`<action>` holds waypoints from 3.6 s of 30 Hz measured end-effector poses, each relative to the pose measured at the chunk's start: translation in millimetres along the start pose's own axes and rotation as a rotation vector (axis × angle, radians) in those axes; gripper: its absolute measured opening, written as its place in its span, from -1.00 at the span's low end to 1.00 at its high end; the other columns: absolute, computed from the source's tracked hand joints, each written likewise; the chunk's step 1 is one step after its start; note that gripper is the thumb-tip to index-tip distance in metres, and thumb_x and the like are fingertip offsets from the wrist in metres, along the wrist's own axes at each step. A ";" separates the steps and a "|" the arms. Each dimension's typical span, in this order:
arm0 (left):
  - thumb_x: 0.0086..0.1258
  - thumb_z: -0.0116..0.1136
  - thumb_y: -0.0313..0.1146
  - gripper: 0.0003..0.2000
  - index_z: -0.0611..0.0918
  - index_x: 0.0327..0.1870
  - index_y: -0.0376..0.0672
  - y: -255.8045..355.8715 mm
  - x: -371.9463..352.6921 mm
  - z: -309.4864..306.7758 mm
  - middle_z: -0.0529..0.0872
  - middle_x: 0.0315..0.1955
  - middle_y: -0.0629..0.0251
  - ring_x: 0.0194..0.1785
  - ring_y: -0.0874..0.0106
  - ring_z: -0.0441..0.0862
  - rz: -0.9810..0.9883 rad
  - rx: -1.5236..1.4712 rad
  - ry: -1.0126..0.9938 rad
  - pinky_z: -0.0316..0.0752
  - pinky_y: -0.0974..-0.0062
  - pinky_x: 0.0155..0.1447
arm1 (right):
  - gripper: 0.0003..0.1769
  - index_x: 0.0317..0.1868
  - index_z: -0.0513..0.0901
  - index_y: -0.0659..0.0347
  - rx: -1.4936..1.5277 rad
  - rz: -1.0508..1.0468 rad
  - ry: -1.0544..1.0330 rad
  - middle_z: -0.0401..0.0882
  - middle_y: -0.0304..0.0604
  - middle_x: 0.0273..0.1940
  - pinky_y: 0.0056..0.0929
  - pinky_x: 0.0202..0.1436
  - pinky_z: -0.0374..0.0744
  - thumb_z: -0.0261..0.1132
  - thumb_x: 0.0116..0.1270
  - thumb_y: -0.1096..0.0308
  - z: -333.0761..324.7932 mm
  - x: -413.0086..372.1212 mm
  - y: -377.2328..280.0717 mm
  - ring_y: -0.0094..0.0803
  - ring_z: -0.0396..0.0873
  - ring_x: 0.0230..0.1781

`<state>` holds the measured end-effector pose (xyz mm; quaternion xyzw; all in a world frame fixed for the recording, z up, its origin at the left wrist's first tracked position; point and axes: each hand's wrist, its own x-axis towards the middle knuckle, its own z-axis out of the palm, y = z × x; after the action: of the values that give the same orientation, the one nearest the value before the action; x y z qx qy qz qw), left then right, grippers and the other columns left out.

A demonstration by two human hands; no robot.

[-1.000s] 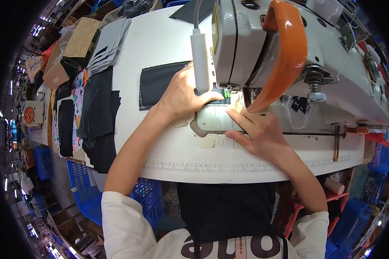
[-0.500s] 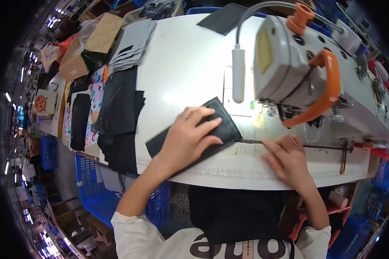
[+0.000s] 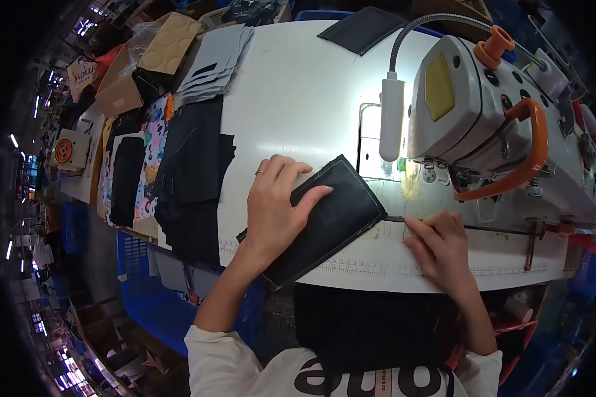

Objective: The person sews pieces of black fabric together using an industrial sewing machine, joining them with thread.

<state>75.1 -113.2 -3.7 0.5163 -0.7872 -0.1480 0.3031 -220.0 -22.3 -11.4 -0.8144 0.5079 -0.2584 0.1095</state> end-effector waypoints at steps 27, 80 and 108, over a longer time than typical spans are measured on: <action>0.49 0.32 -0.51 -0.76 0.60 0.10 -0.32 72.1 -37.6 26.6 0.67 -0.21 0.41 -0.17 0.72 0.60 -0.518 -1.011 -0.048 0.53 0.74 -0.11 | -0.46 0.30 0.62 0.29 0.916 0.565 0.059 0.61 -0.34 0.03 -0.61 0.09 0.46 0.46 0.30 0.52 -5.6 2.2 -14.6 -0.66 0.45 -0.15; 0.48 0.36 -0.46 -0.84 0.68 -0.03 -0.30 74.6 -39.7 32.6 0.80 -0.27 0.37 -0.24 0.68 0.72 -0.697 -1.103 -0.269 0.61 0.71 -0.15 | -0.91 -0.12 0.60 0.28 0.242 0.424 0.187 0.60 -0.10 -0.31 -0.43 -0.36 0.47 0.28 0.53 0.43 -18.5 -14.3 -59.5 -0.36 0.60 -0.40; 0.58 0.22 -0.46 -0.82 0.69 0.08 -0.31 72.2 -40.4 30.9 0.80 -0.15 0.36 -0.13 0.64 0.72 -0.673 -1.160 -0.303 0.67 0.63 -0.05 | -0.70 -0.30 0.49 0.25 0.164 0.433 0.034 0.63 -0.02 -0.44 -0.15 -0.50 0.53 0.32 0.52 0.23 17.9 26.3 -65.8 -0.06 0.65 -0.54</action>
<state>14.9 -48.6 -1.3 0.4606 -0.4114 -0.7020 0.3546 -150.6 -16.8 10.7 -0.6702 0.6500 -0.2830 0.2197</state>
